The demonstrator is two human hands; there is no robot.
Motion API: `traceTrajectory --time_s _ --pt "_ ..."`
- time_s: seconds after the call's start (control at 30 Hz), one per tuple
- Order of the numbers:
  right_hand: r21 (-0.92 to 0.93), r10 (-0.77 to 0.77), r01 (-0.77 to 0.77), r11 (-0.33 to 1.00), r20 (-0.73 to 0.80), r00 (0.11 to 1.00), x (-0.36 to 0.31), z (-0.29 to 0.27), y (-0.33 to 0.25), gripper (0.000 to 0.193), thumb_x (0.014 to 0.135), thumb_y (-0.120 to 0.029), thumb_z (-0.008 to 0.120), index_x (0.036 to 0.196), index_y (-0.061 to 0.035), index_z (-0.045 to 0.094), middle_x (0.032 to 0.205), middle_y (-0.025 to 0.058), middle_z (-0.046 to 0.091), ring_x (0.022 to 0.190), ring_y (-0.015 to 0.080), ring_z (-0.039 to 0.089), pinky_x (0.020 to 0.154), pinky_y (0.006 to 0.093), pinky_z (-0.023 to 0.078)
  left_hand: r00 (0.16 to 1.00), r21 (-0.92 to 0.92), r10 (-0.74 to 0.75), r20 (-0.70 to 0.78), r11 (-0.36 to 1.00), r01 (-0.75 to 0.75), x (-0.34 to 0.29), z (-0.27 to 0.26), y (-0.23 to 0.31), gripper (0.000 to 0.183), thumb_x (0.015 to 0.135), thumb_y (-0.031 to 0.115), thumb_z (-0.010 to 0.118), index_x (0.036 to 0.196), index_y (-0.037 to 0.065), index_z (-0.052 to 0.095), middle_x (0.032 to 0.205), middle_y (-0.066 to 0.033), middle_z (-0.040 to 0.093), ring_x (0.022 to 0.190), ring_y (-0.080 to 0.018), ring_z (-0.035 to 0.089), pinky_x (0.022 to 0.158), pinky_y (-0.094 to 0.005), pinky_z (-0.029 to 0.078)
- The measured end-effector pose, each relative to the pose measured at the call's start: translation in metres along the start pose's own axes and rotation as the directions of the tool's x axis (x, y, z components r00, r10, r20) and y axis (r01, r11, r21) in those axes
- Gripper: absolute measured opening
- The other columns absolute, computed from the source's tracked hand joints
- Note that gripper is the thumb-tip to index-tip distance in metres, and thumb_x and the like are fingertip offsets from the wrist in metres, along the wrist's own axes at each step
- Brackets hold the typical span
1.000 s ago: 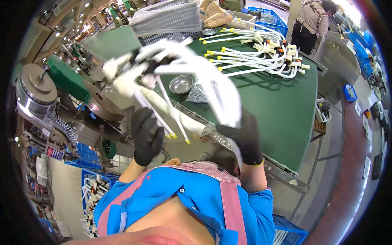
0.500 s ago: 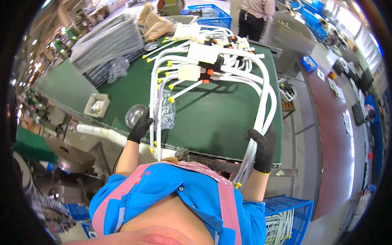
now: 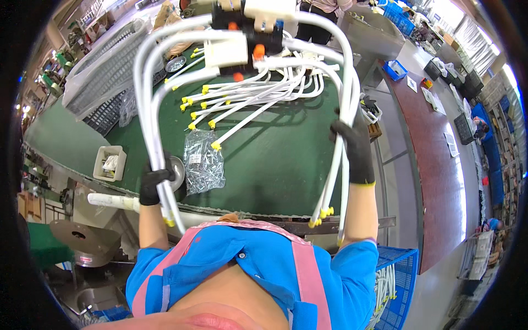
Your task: The person picks white cable assemblies from a blue crate, inserts the ends into a machine to attach yellow caps, and places the finished units on a green workbench. The process is repeated continuously throughout the clip.
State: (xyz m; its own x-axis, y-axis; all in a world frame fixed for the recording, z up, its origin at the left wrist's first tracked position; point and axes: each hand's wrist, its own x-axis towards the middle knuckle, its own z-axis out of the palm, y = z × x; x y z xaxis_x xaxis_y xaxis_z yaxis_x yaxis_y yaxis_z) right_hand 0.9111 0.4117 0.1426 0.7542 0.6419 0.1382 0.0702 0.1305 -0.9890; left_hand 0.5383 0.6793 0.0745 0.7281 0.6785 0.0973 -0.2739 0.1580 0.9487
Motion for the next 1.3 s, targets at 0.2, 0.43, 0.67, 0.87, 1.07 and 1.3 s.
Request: traceTrajectory --time_s 0.2,0.43,0.67,0.87,1.07,1.3 --pt "-0.789 -0.344 0.392 0.473 0.244 0.907 0.039 0.015 -0.038 0.035 0.092 -0.03 0.056 0.114 -0.0033 0.055 0.092 0.0202 0.062 0.081 0.0369 0.062 0.077 0.0424 0.048 0.968 0.23 0.248 -0.042 0.945 -0.232 -0.039 0.057 0.082 0.049 0.069 0.001 0.069 0.114 -0.005 0.049 0.067 -0.0056 0.056 0.056 -0.0121 0.054 0.052 -0.0265 0.045" --pt "0.146 -0.089 0.02 0.989 0.49 0.867 -0.068 -0.038 -0.092 0.111 0.077 -0.086 0.026 0.139 0.0048 0.034 0.12 0.0276 0.058 0.099 0.0365 0.064 0.081 0.0428 0.053 0.832 0.722 0.314 0.459 0.415 -0.554 -0.064 0.144 0.073 0.055 0.073 0.01 0.073 0.124 0.001 0.052 0.091 -0.0124 0.066 0.076 -0.0202 0.065 0.069 -0.0343 0.052" --pt "0.516 -0.149 0.004 0.857 0.239 0.96 -0.196 -0.104 -0.098 0.101 0.085 -0.074 0.02 0.139 0.0111 0.028 0.134 0.0333 0.042 0.121 0.0421 0.049 0.104 0.0511 0.037 0.636 0.543 0.065 0.769 0.458 -0.704 -0.108 0.22 0.03 0.062 0.075 0.009 0.067 0.132 0.003 0.043 0.109 -0.0208 0.059 0.086 -0.0407 0.062 0.07 -0.0432 0.052" --pt "0.812 0.058 -0.046 0.582 0.016 0.998 -0.268 -0.149 -0.06 0.079 0.089 -0.053 0.042 0.14 0.0062 0.03 0.139 0.0267 0.041 0.123 0.0367 0.047 0.103 0.0447 0.039 0.499 0.354 0.026 0.866 0.673 -0.65 -0.145 0.252 -0.025 0.061 0.078 0.006 0.067 0.135 0.007 0.043 0.116 -0.023 0.057 0.1 -0.0412 0.059 0.083 -0.0445 0.049" --pt "0.81 0.055 0.032 0.585 -0.079 0.995 -0.306 -0.143 -0.029 0.063 0.092 -0.031 0.046 0.14 0.0072 0.03 0.134 0.0307 0.044 0.123 0.0358 0.047 0.106 0.0441 0.036 0.375 0.495 -0.351 0.858 0.762 -0.418 -0.15 0.229 -0.062 0.063 0.076 0.013 0.07 0.134 0.009 0.045 0.125 -0.0192 0.055 0.113 -0.0338 0.056 0.095 -0.0414 0.044" --pt "0.545 0.282 -0.261 0.797 0.047 0.958 -0.32 -0.13 -0.043 0.057 0.094 -0.031 0.051 0.138 0.0031 0.038 0.131 0.0239 0.05 0.12 0.0335 0.052 0.103 0.0443 0.041 0.604 0.597 -0.296 0.74 0.702 -0.387 -0.191 0.162 -0.127 0.059 0.073 0.021 0.071 0.126 0.011 0.049 0.097 -0.0185 0.06 0.093 -0.038 0.058 0.073 -0.0445 0.048"
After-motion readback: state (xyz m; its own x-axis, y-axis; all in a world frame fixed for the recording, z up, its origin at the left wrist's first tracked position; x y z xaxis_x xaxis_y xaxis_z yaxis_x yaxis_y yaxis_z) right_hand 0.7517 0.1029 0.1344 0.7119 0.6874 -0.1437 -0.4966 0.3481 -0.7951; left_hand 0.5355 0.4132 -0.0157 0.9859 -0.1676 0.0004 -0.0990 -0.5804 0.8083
